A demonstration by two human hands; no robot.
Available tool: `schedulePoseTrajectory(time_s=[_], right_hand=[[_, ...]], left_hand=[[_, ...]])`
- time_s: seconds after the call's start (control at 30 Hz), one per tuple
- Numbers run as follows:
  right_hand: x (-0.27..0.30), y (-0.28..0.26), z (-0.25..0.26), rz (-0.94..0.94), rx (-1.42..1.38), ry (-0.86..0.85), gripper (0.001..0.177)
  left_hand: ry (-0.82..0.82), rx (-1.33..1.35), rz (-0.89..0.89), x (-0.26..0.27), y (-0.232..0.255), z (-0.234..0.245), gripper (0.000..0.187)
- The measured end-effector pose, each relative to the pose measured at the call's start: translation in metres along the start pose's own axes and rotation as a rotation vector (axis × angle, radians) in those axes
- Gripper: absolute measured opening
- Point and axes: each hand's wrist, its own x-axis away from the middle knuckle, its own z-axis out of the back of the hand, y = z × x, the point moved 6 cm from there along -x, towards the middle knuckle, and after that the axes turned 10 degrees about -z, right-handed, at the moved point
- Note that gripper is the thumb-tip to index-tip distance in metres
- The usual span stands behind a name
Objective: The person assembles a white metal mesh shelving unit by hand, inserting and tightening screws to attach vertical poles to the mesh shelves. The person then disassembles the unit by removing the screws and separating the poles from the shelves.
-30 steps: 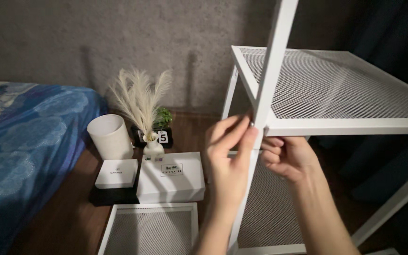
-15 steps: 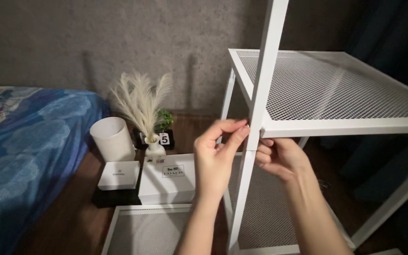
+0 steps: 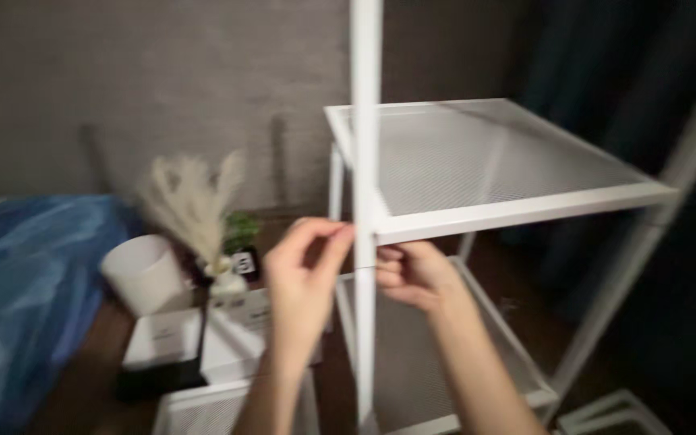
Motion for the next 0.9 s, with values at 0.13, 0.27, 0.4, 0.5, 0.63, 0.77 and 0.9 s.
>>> schedulePoseTrajectory(time_s=[0.13,0.27,0.4,0.5,0.63,0.77,0.9], right_hand=[[-0.002,0.001,-0.017,0.043,0.016,-0.005,0.033],[-0.002,0.002,-0.023,0.024,-0.039,0.08,0.033],[-0.002,0.003,-0.021,0.0,-0.023,0.104,0.036],[-0.002,0.006,-0.015,-0.047,-0.016,0.135,0.041],[-0.005,0.004,-0.01,-0.03,-0.019,0.051,0.041],[-0.006,0.0,-0.005,-0.001,0.022,0.068,0.041],[-0.004,-0.004,-0.003,-0.017,0.043,0.057,0.04]], left_hand=[[-0.011,0.049,0.192,0.005,-0.006,0.001,0.024],[-0.013,0.131,0.224,0.004,-0.019,0.004,0.013],[-0.03,-0.01,0.094,0.002,-0.028,0.0,0.012],[-0.061,-0.271,-0.011,-0.003,-0.025,-0.007,0.018],[-0.123,-0.388,-0.21,-0.009,-0.006,-0.016,0.026],[-0.186,-0.459,-0.092,-0.018,-0.009,-0.017,0.032],[-0.23,-0.404,-0.067,-0.013,-0.001,-0.014,0.029]])
